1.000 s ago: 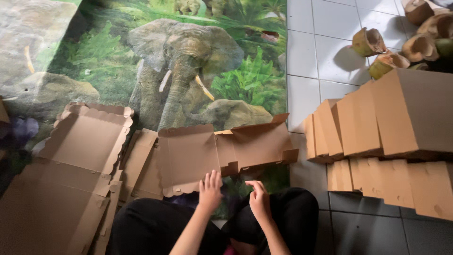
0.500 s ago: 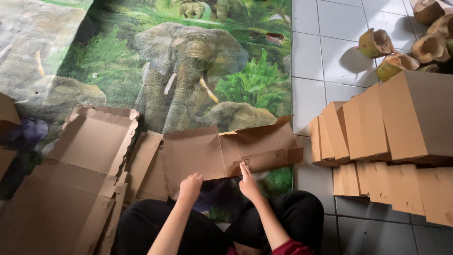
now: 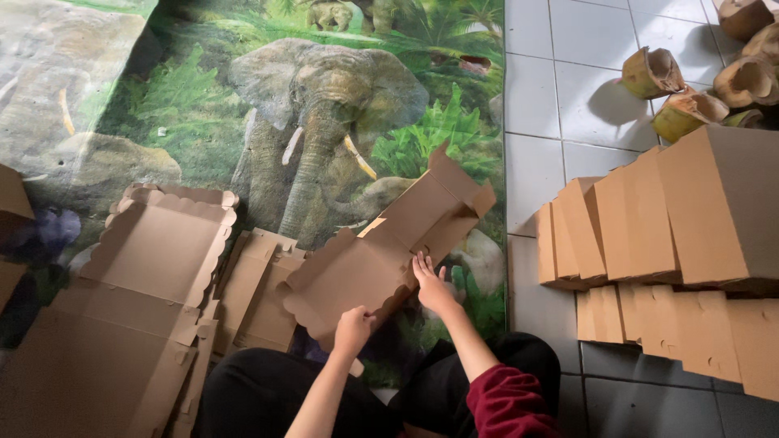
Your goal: The person sits on the floor and assembles a flat cardboard box by folding its sides and tucking the flaps into place. They handle multiple cardboard pieces, folding and pressing them to form the box structure.
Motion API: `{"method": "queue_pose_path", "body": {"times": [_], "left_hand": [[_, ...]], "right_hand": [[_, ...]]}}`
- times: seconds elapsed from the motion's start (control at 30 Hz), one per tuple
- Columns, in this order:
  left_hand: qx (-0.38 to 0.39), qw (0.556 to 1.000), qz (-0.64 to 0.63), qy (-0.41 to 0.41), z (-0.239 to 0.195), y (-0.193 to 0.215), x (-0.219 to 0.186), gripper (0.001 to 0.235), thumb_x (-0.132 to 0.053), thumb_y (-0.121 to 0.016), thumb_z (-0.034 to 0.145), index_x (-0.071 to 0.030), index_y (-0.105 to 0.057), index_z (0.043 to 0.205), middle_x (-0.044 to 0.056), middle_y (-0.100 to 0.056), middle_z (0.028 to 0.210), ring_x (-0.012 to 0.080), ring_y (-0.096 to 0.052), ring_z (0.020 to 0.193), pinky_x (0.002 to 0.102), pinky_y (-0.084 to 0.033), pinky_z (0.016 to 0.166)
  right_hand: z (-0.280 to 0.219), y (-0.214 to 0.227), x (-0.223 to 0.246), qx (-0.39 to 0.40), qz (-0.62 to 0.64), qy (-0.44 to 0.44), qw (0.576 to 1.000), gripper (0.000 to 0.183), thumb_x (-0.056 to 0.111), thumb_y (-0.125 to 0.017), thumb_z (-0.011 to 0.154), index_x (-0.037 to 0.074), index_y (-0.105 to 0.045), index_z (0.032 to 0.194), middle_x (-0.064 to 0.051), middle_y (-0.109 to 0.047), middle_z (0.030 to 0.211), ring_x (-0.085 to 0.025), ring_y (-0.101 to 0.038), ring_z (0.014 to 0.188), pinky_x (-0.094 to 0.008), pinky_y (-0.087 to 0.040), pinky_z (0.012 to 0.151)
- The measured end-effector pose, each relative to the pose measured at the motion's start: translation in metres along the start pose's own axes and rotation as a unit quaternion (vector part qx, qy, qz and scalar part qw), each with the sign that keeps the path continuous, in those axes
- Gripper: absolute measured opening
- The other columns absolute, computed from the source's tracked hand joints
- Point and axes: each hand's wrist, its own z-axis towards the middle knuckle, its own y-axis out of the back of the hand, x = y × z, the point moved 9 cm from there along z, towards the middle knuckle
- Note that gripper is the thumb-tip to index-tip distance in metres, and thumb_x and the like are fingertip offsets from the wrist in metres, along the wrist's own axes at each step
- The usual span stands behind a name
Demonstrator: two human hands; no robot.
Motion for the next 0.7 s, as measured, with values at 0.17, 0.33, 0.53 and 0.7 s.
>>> {"method": "queue_pose_path", "body": {"times": [0.17,0.33,0.53,0.7], "left_hand": [[-0.058,0.990,-0.126,0.005,0.005,-0.031,-0.026,0.017,-0.030,-0.070,0.080,-0.017,-0.067,0.091,0.007,-0.072,0.084,0.0309,-0.067,0.090,0.045,-0.054,0.077],[-0.037,0.974,-0.223,0.006,-0.021,-0.031,-0.096,0.022,-0.016,-0.061,0.085,-0.016,-0.053,0.106,0.010,-0.072,0.092,0.0296,-0.067,0.094,0.043,-0.051,0.082],[-0.111,0.968,-0.061,-0.219,-0.077,0.014,-0.152,0.038,-0.006,-0.051,0.084,-0.004,-0.046,0.122,0.012,-0.047,0.116,0.0312,-0.055,0.094,0.040,-0.049,0.074],[-0.127,0.892,0.326,-0.286,-0.088,-0.093,-0.080,0.070,-0.026,-0.052,0.079,-0.015,-0.033,0.145,0.003,-0.022,0.154,0.0237,-0.032,0.135,0.041,-0.036,0.100]], "right_hand": [[-0.034,0.014,0.028,-0.062,0.068,-0.014,0.996,0.091,-0.018,-0.036,0.067,-0.002,-0.005,0.150,-0.023,0.004,0.157,-0.038,-0.007,0.144,-0.062,-0.012,0.111],[-0.060,-0.015,0.029,-0.030,0.067,-0.009,0.997,0.082,-0.016,-0.034,0.073,-0.004,-0.007,0.149,-0.025,0.003,0.156,-0.038,-0.008,0.144,-0.061,-0.013,0.110],[-0.049,-0.037,0.017,-0.031,-0.032,0.008,0.999,0.067,-0.006,-0.030,0.087,0.000,-0.005,0.148,-0.016,0.005,0.157,-0.034,-0.004,0.145,-0.060,-0.014,0.110],[-0.035,-0.037,0.016,-0.044,-0.055,-0.001,0.998,0.080,0.011,-0.053,0.089,-0.002,0.000,0.148,-0.018,0.011,0.157,-0.037,-0.001,0.145,-0.056,-0.014,0.113]]}}
